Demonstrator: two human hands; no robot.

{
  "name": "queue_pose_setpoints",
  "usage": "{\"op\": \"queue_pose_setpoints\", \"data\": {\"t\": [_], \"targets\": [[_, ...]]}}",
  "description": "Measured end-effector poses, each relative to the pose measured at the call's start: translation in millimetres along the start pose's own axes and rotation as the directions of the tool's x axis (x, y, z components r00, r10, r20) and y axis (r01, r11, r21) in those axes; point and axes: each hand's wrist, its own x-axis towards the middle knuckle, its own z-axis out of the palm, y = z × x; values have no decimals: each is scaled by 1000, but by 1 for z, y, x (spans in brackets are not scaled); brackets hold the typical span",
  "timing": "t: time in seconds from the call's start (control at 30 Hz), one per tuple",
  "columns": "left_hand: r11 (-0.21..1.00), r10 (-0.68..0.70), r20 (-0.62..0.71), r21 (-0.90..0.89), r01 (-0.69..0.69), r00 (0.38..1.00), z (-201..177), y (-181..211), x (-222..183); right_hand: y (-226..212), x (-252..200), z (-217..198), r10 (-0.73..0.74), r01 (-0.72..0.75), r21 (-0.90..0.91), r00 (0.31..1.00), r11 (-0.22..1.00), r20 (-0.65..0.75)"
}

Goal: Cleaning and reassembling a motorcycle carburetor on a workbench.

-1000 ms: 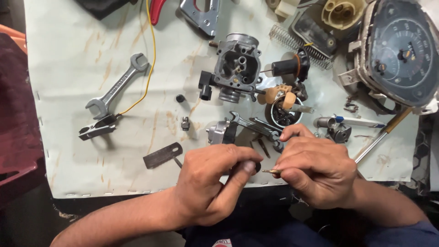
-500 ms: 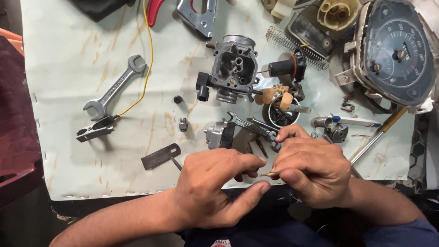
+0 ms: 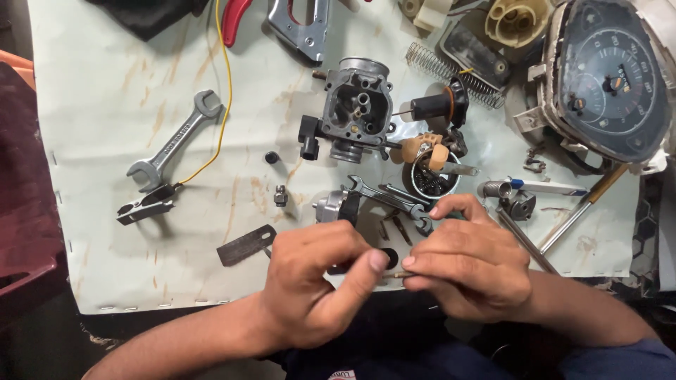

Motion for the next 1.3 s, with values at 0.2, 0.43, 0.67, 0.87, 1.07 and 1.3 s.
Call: {"op": "queue_pose_setpoints", "data": {"t": [0.2,0.43,0.67,0.87,1.07,1.3], "targets": [[988,-115,-39,-103,111,993,-1,8,8,1,-5,1,63,-63,-5,997,998,-39],[996,-56,-3,-68,56,998,2,11,9,1,-9,2,102,-102,7,992,995,-71],[970,-155,59,-179,163,986,1,4,4,4,-9,7,164,-139,180,978,974,-129],[936,-243,117,-234,264,963,5,-1,3,8,-14,5,160,-136,238,983,962,-84],[978,-194,64,-61,198,979,5,4,4,10,-11,0,147,-125,279,988,952,-58],[996,-22,-96,84,30,995,0,7,0,12,13,-10,280,-289,69,953,955,119]]}}
